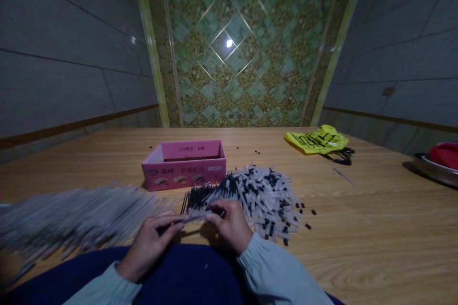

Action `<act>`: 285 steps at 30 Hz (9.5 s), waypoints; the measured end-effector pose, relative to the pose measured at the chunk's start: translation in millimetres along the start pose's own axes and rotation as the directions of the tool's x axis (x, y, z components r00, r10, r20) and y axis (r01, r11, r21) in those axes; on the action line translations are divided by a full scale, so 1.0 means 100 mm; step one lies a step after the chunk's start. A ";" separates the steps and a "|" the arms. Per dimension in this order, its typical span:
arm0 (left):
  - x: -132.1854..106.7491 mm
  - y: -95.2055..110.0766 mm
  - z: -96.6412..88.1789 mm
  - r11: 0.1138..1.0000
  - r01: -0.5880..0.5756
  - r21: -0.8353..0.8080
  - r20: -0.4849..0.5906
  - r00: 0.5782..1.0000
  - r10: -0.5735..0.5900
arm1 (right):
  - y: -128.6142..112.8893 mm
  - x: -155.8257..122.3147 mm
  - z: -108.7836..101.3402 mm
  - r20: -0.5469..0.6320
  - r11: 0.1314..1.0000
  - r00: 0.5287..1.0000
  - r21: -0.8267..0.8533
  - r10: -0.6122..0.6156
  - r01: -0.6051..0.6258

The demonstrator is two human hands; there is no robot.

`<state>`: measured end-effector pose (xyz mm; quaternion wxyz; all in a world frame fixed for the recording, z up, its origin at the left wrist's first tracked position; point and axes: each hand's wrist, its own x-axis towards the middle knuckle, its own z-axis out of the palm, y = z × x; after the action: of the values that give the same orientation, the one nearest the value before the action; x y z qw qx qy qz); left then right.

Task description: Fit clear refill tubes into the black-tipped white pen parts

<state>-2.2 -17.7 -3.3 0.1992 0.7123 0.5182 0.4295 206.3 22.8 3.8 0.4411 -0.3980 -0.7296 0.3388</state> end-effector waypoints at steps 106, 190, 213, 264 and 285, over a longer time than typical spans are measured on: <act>-0.04 0.00 -0.01 0.942 -0.197 0.272 -0.008 0.978 0.207 | 0.05 0.06 -0.09 0.017 0.965 0.995 0.242 0.097 -0.098; 0.01 -0.15 -0.24 0.531 0.268 0.804 -0.141 0.953 -0.269 | -0.12 0.87 -0.07 -0.131 0.870 0.979 -0.488 -0.156 0.073; 0.07 -0.15 -0.06 0.970 0.189 -0.151 -0.091 0.975 -0.204 | 0.08 0.16 0.16 0.366 0.470 0.886 -0.752 -0.286 0.462; 0.07 -0.03 -0.05 0.483 0.390 -0.784 0.161 0.879 -0.448 | 0.02 -0.05 0.27 0.183 0.511 0.975 -0.830 -0.129 0.223; 0.13 -0.08 -0.11 0.162 0.232 -0.959 0.077 0.766 -0.638 | -0.26 -0.03 -0.16 -0.224 0.880 0.909 -0.412 -0.351 0.238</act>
<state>-14.8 -4.3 2.0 0.5934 0.1857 0.3805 0.6845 214.2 10.9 30.9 0.5063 -0.4035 -0.7599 0.0585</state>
